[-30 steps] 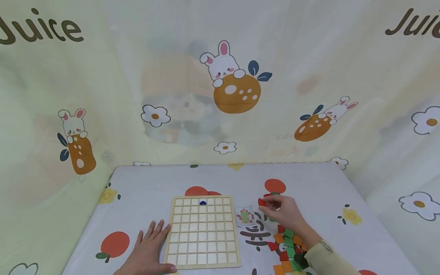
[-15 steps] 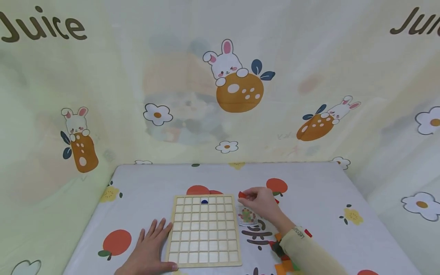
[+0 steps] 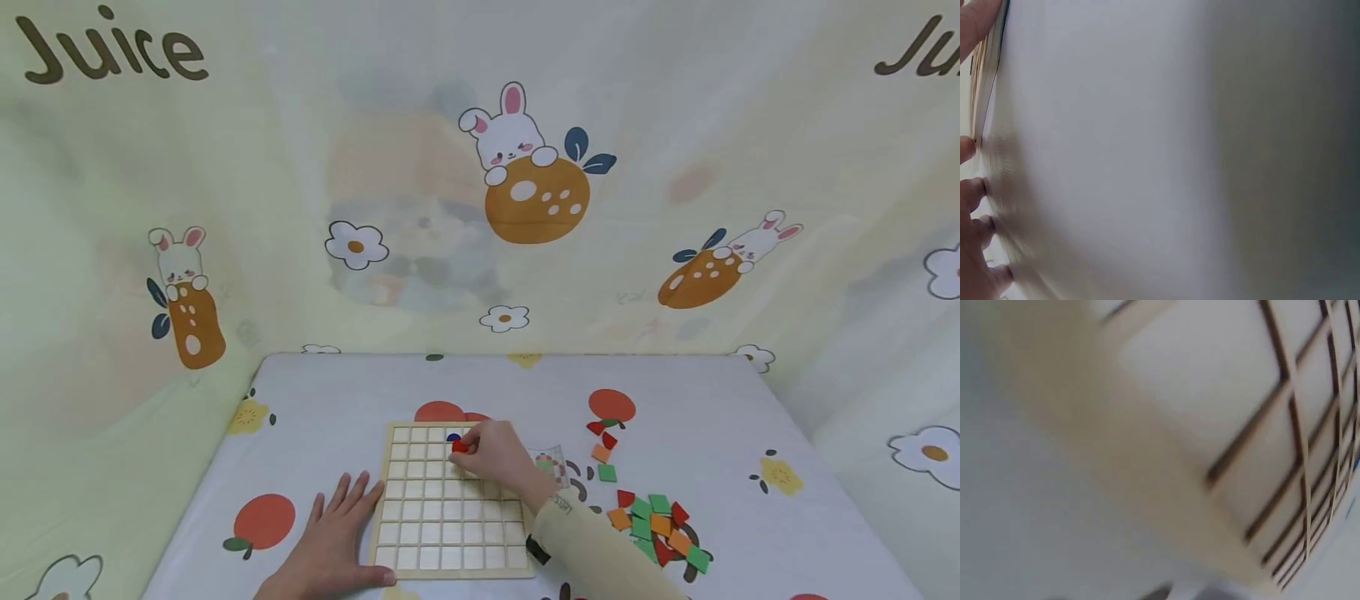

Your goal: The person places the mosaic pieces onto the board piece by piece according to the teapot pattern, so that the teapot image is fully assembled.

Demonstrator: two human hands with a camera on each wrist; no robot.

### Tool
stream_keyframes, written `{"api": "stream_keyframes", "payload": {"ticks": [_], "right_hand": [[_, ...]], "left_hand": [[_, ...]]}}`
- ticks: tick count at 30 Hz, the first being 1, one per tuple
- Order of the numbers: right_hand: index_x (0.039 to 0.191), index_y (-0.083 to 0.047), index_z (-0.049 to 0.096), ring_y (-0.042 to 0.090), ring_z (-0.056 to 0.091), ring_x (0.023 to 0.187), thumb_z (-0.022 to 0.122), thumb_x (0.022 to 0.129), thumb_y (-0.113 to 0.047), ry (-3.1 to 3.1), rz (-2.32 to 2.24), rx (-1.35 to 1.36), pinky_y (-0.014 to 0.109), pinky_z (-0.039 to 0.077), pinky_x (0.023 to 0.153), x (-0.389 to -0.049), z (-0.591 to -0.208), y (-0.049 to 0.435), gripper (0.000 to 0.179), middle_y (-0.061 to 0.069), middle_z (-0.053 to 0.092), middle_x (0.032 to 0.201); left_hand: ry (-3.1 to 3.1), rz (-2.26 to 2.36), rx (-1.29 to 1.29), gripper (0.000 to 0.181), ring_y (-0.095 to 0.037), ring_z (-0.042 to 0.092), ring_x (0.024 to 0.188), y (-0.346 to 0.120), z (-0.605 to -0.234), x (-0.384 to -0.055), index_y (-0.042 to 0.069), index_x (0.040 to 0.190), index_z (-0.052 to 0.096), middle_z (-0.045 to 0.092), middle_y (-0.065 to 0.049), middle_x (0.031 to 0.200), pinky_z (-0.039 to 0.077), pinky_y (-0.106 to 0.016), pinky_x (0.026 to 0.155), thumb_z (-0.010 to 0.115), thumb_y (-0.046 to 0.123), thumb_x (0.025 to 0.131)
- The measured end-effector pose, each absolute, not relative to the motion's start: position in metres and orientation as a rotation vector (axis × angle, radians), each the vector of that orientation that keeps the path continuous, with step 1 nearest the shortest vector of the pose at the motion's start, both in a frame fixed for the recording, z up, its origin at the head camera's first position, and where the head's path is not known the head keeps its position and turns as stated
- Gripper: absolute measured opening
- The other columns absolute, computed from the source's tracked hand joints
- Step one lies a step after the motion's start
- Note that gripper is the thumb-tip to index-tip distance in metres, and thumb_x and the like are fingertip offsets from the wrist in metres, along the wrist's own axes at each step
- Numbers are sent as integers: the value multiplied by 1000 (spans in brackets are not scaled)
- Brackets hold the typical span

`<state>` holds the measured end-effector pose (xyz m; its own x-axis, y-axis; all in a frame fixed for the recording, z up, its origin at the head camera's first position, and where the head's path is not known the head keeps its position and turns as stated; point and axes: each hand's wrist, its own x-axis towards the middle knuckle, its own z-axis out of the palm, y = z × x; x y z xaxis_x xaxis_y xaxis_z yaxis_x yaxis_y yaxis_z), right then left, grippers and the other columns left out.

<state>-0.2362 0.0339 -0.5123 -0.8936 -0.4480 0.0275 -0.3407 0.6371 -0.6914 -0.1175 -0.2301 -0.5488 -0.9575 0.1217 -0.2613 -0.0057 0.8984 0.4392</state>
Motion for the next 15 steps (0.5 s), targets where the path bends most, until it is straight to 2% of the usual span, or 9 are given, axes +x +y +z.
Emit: {"api": "stream_keyframes", "payload": {"ticks": [3, 5, 8, 10, 15], "right_hand": [[80, -1, 75, 7, 55, 58, 80, 88, -20, 2680, -1081, -668, 19, 48, 56, -237, -518, 20, 21, 1, 68, 66], [63, -8, 64, 4, 39, 50, 78, 88, -18, 2686, -1056, -664, 17, 36, 51, -239, -520, 11, 31, -7, 49, 52], [52, -18, 40, 7, 20, 50, 76, 90, -19, 2699, -1004, -611, 21, 21, 50, -241, -525, 1, 52, -10, 22, 51], [52, -21, 33, 8, 18, 50, 76, 90, -20, 2717, -972, -570, 22, 20, 50, -240, -526, -4, 58, -10, 17, 52], [51, -20, 35, 9, 21, 47, 78, 89, -24, 2729, -952, -480, 23, 21, 46, -238, -530, -14, 58, -10, 19, 50]], "left_hand": [[2773, 644, 78, 133, -41, 9, 160, -229, -548, -119, 18, 160, 37, 25, -10, 170, 6, -77, 121, 77, 87, 53], [2769, 640, 71, 133, -40, 8, 160, -228, -549, -120, 18, 160, 37, 25, -9, 171, 6, -77, 121, 77, 86, 52], [2760, 642, 67, 133, -40, 7, 160, -228, -550, -121, 19, 160, 36, 24, -8, 171, 5, -77, 121, 78, 85, 52], [2756, 645, 65, 133, -40, 7, 160, -228, -551, -121, 20, 160, 36, 24, -8, 171, 5, -77, 121, 79, 85, 52], [2745, 653, 65, 132, -41, 8, 160, -230, -549, -120, 19, 160, 37, 25, -9, 171, 5, -77, 121, 80, 82, 53]]}}
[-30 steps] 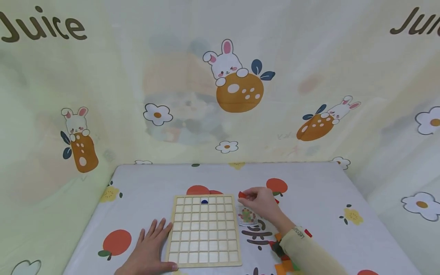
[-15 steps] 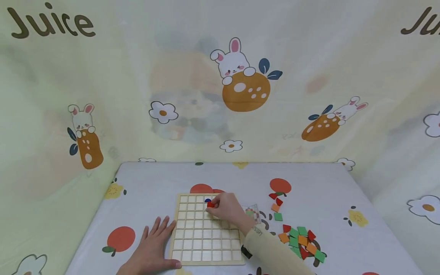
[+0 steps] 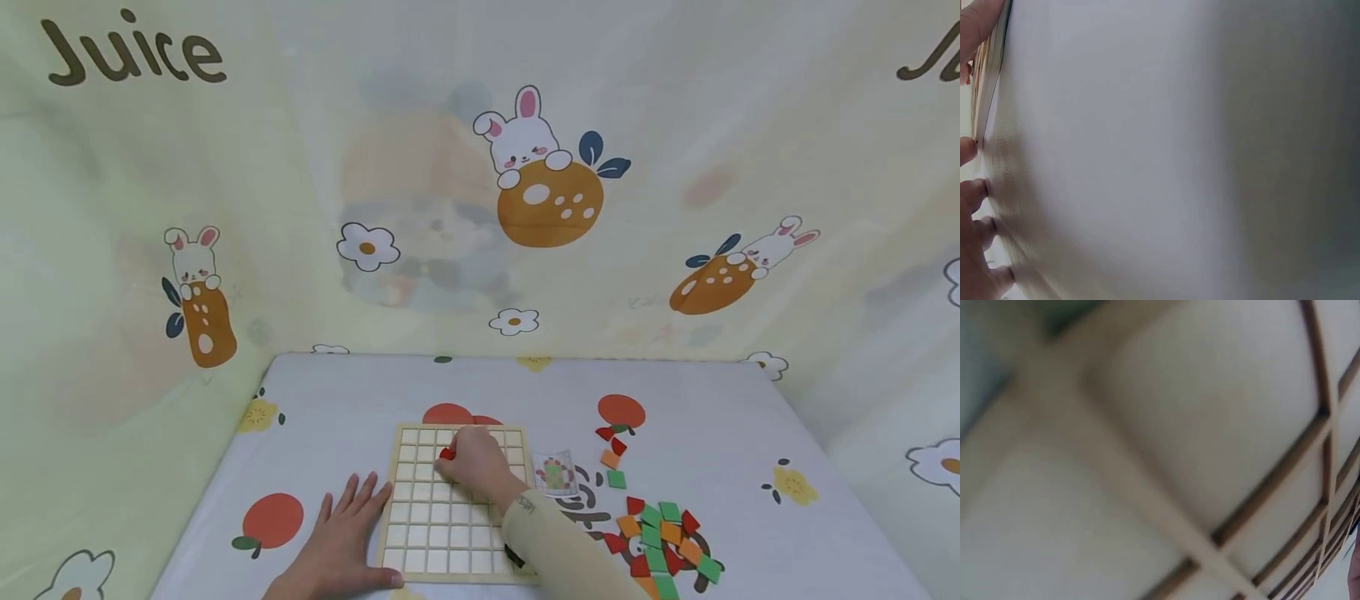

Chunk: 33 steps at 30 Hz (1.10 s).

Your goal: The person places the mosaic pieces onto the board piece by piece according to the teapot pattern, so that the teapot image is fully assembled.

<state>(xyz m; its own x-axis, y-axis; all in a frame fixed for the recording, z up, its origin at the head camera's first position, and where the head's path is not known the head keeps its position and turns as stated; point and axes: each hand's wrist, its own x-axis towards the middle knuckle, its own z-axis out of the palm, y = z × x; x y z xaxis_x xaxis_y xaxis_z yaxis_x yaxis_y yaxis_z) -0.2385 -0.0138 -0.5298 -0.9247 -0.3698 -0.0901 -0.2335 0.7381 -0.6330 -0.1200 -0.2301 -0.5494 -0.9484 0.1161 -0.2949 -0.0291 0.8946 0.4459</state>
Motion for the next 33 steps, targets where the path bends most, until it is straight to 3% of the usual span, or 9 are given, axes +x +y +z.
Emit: {"api": "stream_keyframes", "payload": {"ticks": [14, 33], "right_hand": [[50, -19, 35, 5, 20, 44, 84, 86, -29, 2936, -874, -476, 21, 17, 42, -234, -541, -20, 61, -11, 18, 48], [52, -19, 30, 9, 12, 52, 77, 91, -10, 2770, -1134, -414, 23, 15, 50, -234, -537, -15, 62, -9, 12, 55]], "left_hand": [[2748, 682, 73, 131, -40, 8, 160, -226, -554, -120, 20, 160, 37, 25, -8, 171, 5, -76, 122, 81, 81, 53], [2733, 684, 49, 130, -41, 10, 160, -229, -548, -121, 17, 159, 39, 26, -10, 170, 5, -77, 121, 84, 76, 53]]}}
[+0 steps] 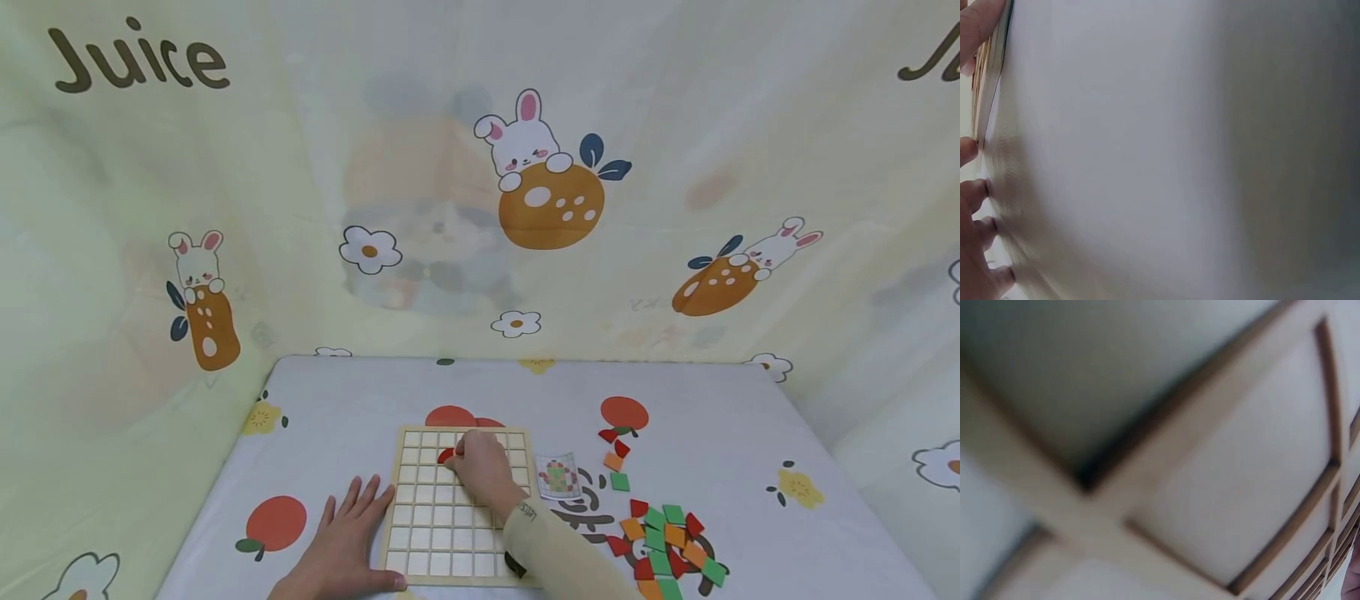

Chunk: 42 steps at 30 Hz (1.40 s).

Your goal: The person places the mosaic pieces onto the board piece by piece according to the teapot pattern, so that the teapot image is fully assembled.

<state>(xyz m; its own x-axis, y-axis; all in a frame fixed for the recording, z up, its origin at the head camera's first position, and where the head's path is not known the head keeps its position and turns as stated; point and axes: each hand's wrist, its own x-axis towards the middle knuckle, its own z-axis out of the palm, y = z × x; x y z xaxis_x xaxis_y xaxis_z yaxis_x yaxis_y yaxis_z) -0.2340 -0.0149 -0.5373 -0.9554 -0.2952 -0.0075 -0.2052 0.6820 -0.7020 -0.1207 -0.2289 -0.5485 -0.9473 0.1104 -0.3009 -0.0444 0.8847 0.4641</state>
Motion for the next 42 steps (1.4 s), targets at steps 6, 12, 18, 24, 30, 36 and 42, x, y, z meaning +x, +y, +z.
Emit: {"api": "stream_keyframes", "payload": {"ticks": [6, 12, 18, 24, 30, 36, 42], "right_hand": [[54, -19, 29, 9, 14, 52, 76, 91, -7, 2765, -1115, -420, 23, 17, 50, -234, -535, -13, 61, -9, 12, 56], [58, -11, 51, 8, 32, 54, 78, 88, -5, 2690, -1194, -412, 23, 33, 51, -233, -532, -6, 40, -8, 36, 55], [106, 2, 74, 16, 65, 87, 79, 90, -13, 2498, -1364, -459, 33, 60, 76, -232, -516, 13, 22, 7, 72, 96], [118, 2, 71, 15, 67, 91, 76, 94, -14, 2324, -1520, -564, 22, 57, 78, -230, -493, 51, 30, 10, 73, 105], [118, -3, 73, 15, 68, 90, 76, 93, -14, 2466, -1515, -422, 22, 59, 77, -235, -479, 104, 28, 7, 75, 106], [118, -3, 72, 18, 71, 92, 76, 93, -14, 2557, -1524, -334, 26, 62, 78, -235, -473, 164, 28, 12, 76, 109], [122, 2, 69, 21, 71, 93, 73, 95, -16, 2597, -1489, -286, 24, 62, 79, -228, -475, 212, 33, 21, 73, 116]], "left_hand": [[2727, 688, 53, 129, -41, 10, 159, -227, -547, -121, 17, 159, 39, 26, -10, 170, 5, -77, 121, 85, 76, 53], [2723, 687, 53, 130, -42, 10, 159, -226, -547, -122, 17, 159, 38, 26, -10, 170, 5, -76, 121, 85, 76, 54], [2726, 667, 56, 130, -43, 9, 159, -227, -548, -121, 15, 159, 37, 26, -11, 170, 5, -76, 121, 83, 78, 55], [2720, 640, 39, 132, -43, 8, 159, -227, -548, -122, 15, 160, 36, 26, -11, 170, 6, -75, 122, 82, 80, 55], [2735, 640, 44, 131, -44, 10, 158, -227, -548, -122, 15, 159, 37, 27, -12, 169, 7, -78, 120, 83, 77, 54], [2731, 641, 55, 130, -45, 12, 158, -228, -549, -121, 13, 158, 39, 29, -14, 169, 9, -78, 120, 82, 78, 55], [2735, 629, 72, 132, -45, 15, 157, -228, -548, -122, 12, 158, 38, 30, -15, 168, 10, -78, 120, 80, 81, 55]]}}
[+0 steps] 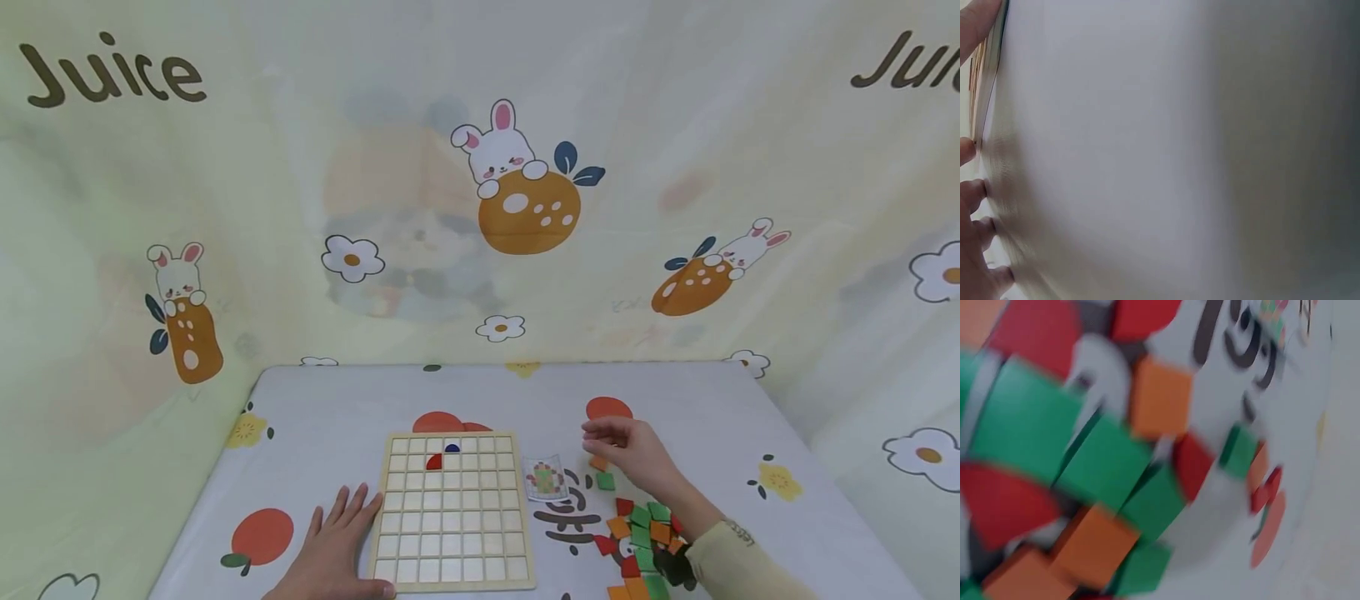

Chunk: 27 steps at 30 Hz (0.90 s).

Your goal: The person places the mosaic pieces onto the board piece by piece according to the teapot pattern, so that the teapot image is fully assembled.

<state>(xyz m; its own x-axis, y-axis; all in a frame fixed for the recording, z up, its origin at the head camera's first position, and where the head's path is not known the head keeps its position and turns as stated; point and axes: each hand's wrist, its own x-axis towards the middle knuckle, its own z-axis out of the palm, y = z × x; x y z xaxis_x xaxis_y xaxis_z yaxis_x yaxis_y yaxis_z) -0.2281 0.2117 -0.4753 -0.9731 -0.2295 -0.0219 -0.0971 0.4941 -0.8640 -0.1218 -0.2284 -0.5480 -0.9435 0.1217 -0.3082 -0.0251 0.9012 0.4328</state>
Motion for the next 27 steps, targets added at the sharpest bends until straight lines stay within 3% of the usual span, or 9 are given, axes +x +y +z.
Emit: {"api": "stream_keyframes", "payload": {"ticks": [5, 12, 27], "right_hand": [[126, 4, 67, 31, 71, 98, 72, 96, -18, 2606, -1454, -213, 26, 62, 82, -225, -484, 239, 37, 22, 73, 116], [126, 4, 66, 20, 66, 93, 72, 96, -15, 2642, -1299, -112, 16, 57, 74, -223, -499, 255, 36, 13, 74, 110], [121, 4, 69, 17, 65, 88, 75, 94, -12, 2685, -1205, -85, 16, 56, 72, -235, -520, 257, 32, 10, 74, 103]], "left_hand": [[2754, 630, 81, 133, -45, 16, 157, -229, -548, -121, 11, 158, 39, 32, -15, 167, 12, -78, 119, 79, 83, 53], [2764, 633, 81, 134, -46, 16, 157, -230, -548, -120, 11, 158, 39, 32, -15, 167, 12, -78, 119, 80, 83, 53], [2757, 620, 94, 133, -47, 17, 156, -228, -546, -120, 10, 158, 38, 32, -17, 167, 13, -79, 118, 78, 85, 55]]}}
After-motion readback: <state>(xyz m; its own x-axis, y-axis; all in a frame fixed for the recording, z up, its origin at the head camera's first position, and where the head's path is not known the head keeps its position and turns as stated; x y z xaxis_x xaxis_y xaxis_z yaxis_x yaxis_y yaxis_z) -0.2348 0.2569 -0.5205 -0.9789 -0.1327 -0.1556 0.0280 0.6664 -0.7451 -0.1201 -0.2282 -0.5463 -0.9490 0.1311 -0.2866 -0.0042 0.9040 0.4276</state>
